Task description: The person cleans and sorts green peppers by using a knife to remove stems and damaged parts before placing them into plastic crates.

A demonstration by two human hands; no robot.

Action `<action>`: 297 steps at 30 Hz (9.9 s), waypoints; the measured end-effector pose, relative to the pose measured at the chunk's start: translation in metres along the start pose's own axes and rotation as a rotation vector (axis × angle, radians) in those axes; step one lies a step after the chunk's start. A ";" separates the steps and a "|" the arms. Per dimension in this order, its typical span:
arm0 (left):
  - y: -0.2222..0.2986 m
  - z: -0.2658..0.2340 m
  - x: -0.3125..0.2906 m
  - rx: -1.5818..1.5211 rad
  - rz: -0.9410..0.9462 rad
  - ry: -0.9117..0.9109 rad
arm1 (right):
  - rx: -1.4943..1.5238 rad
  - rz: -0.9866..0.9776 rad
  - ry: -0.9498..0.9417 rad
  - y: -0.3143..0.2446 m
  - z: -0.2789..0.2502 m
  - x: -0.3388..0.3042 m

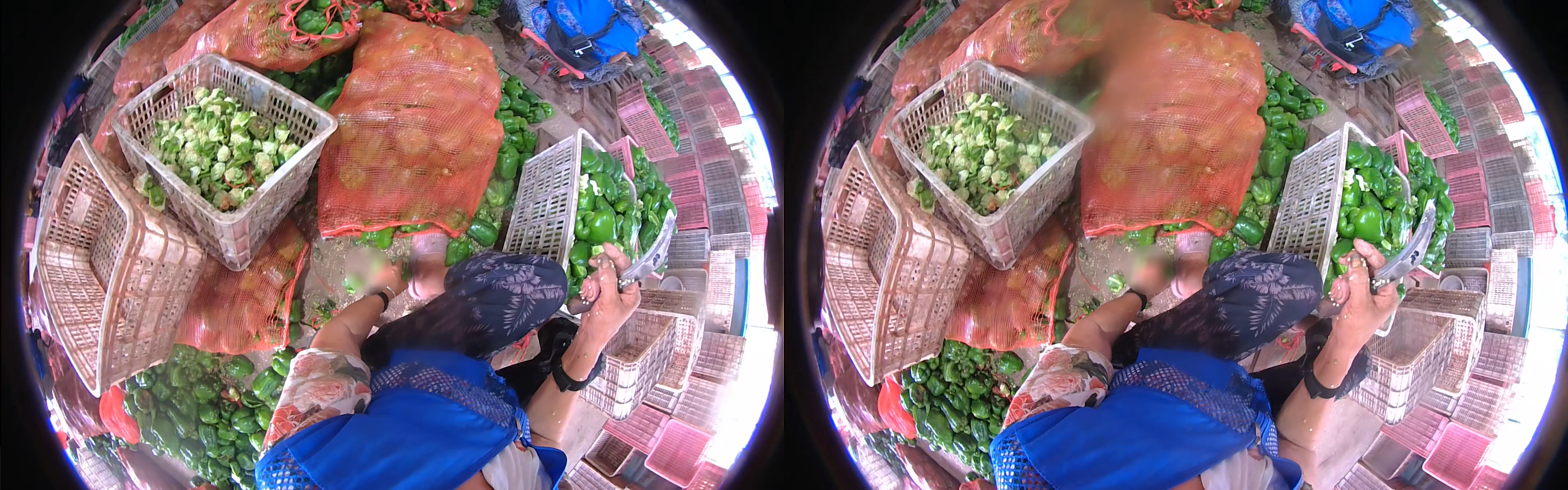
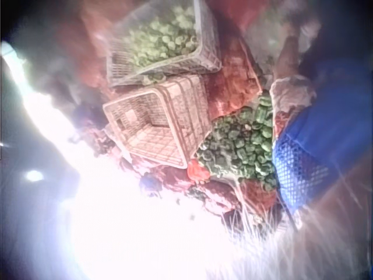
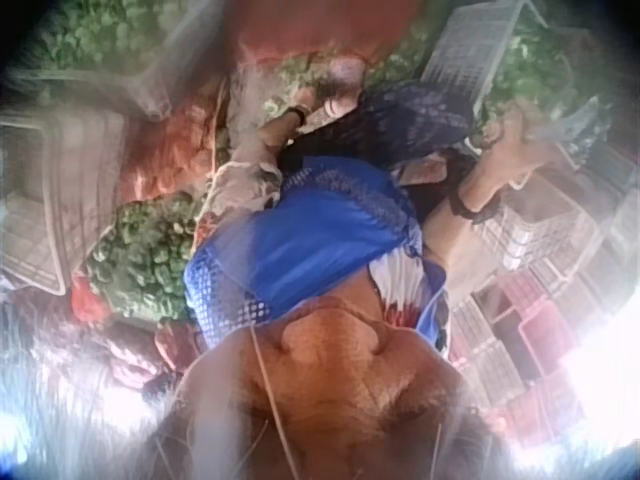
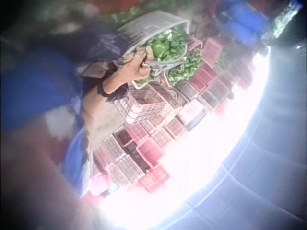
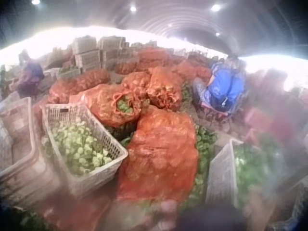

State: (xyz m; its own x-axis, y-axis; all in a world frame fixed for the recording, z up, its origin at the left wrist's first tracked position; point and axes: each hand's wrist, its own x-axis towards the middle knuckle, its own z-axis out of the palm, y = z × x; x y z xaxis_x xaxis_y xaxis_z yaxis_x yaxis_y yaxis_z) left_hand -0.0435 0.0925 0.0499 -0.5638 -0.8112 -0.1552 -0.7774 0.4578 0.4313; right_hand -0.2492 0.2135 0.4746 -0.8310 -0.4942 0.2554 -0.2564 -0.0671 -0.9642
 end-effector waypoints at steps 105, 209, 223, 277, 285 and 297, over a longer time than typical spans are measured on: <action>0.292 -0.258 -0.016 -1.423 0.392 -0.878 | 0.042 0.151 0.080 0.078 -0.075 -0.025; 0.214 -0.351 -0.018 -2.178 0.409 -0.521 | -0.247 -0.340 -0.167 -0.031 0.042 -0.042; 0.254 -0.355 -0.023 -1.808 0.631 -0.278 | -0.554 -0.642 -0.012 -0.035 -0.025 -0.046; -0.076 -0.429 -0.084 -1.621 0.074 1.461 | -0.633 -1.096 -1.070 0.049 0.416 -0.072; -0.079 -0.444 -0.097 -1.802 0.299 1.205 | -0.840 -0.723 -1.017 0.078 0.373 -0.022; -0.039 -0.436 -0.089 -1.889 0.433 0.890 | -0.215 -0.905 -0.976 -0.085 0.269 -0.061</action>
State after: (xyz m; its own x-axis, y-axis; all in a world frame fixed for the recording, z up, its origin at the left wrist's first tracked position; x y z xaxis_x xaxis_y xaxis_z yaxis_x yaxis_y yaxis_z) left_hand 0.1585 -0.0119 0.4338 0.1050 -0.9530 0.2843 0.7958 0.2520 0.5506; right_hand -0.0439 0.0160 0.5222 0.3346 -0.7652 0.5500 -0.6698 -0.6036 -0.4325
